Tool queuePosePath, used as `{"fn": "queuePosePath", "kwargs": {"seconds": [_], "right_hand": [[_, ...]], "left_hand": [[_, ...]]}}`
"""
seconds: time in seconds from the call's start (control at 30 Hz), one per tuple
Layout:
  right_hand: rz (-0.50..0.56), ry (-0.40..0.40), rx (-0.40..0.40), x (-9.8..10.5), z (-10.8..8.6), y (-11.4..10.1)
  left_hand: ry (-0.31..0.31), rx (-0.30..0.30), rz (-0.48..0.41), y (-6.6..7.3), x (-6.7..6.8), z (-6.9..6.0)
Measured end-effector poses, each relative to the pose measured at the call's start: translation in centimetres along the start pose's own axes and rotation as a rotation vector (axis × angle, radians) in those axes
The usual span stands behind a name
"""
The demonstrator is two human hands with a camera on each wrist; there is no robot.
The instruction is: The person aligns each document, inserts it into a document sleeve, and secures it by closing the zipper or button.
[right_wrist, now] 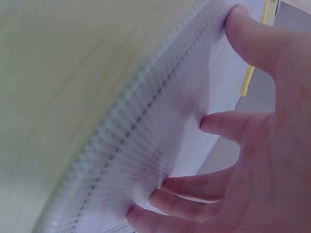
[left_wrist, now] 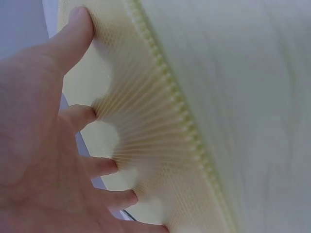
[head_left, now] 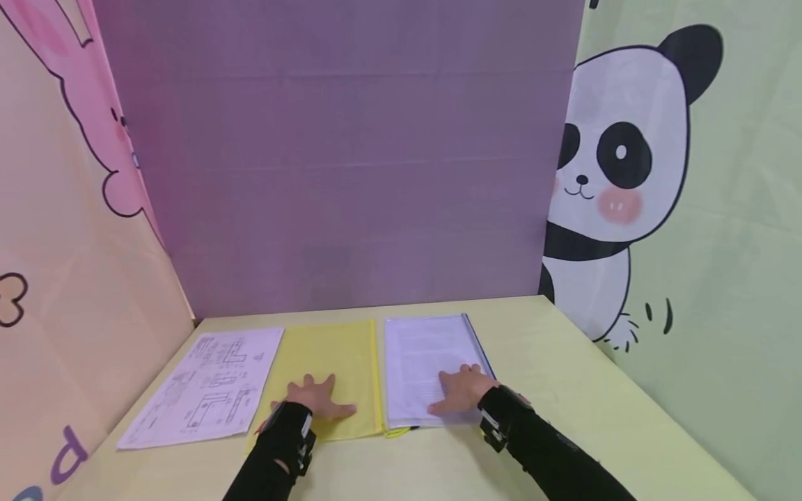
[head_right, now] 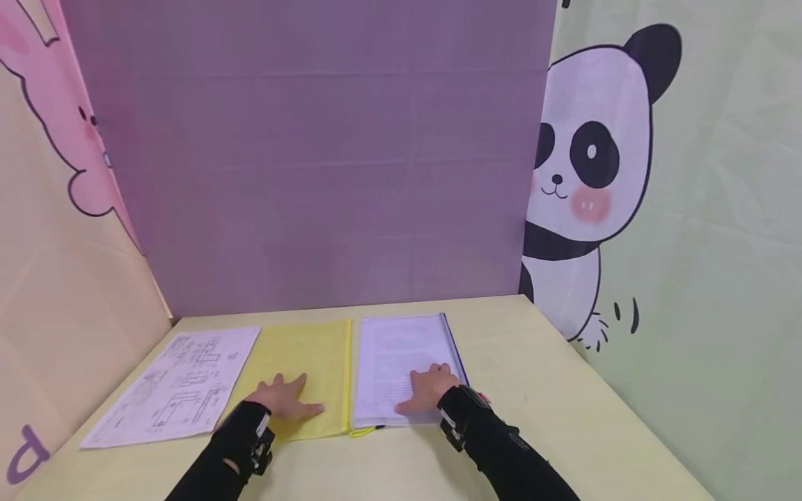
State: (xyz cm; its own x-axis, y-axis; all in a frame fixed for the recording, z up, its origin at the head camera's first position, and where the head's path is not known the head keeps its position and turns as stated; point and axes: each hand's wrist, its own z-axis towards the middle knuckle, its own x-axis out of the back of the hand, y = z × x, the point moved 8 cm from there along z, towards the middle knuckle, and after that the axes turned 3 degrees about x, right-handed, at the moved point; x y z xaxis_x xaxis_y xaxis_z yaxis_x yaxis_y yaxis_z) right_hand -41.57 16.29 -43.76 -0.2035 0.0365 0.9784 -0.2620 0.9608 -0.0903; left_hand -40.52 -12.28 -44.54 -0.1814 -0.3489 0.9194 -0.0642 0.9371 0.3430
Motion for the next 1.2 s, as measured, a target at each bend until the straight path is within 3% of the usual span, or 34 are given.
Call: {"fn": "queuePosePath", "kwargs": {"seconds": [0.2, 0.6, 0.93, 1.2], "right_hand": [[0.021, 0.008, 0.0, -0.1, -0.3, 2.0], [0.108, 0.0, -0.02, 0.6, -2.1, 8.5], [0.102, 0.023, -0.029, 0.6, -3.7, 13.9], [0.125, 0.028, -0.041, 1.0, -4.7, 16.7]], "left_hand": [[-0.006, -0.018, -0.004, -0.1, -0.4, 0.0], [0.002, -0.019, 0.016, 0.1, 0.0, -0.6], [-0.002, -0.009, 0.019, 0.3, 0.4, -1.1], [-0.017, -0.015, 0.022, 0.3, 0.2, -0.9]]}}
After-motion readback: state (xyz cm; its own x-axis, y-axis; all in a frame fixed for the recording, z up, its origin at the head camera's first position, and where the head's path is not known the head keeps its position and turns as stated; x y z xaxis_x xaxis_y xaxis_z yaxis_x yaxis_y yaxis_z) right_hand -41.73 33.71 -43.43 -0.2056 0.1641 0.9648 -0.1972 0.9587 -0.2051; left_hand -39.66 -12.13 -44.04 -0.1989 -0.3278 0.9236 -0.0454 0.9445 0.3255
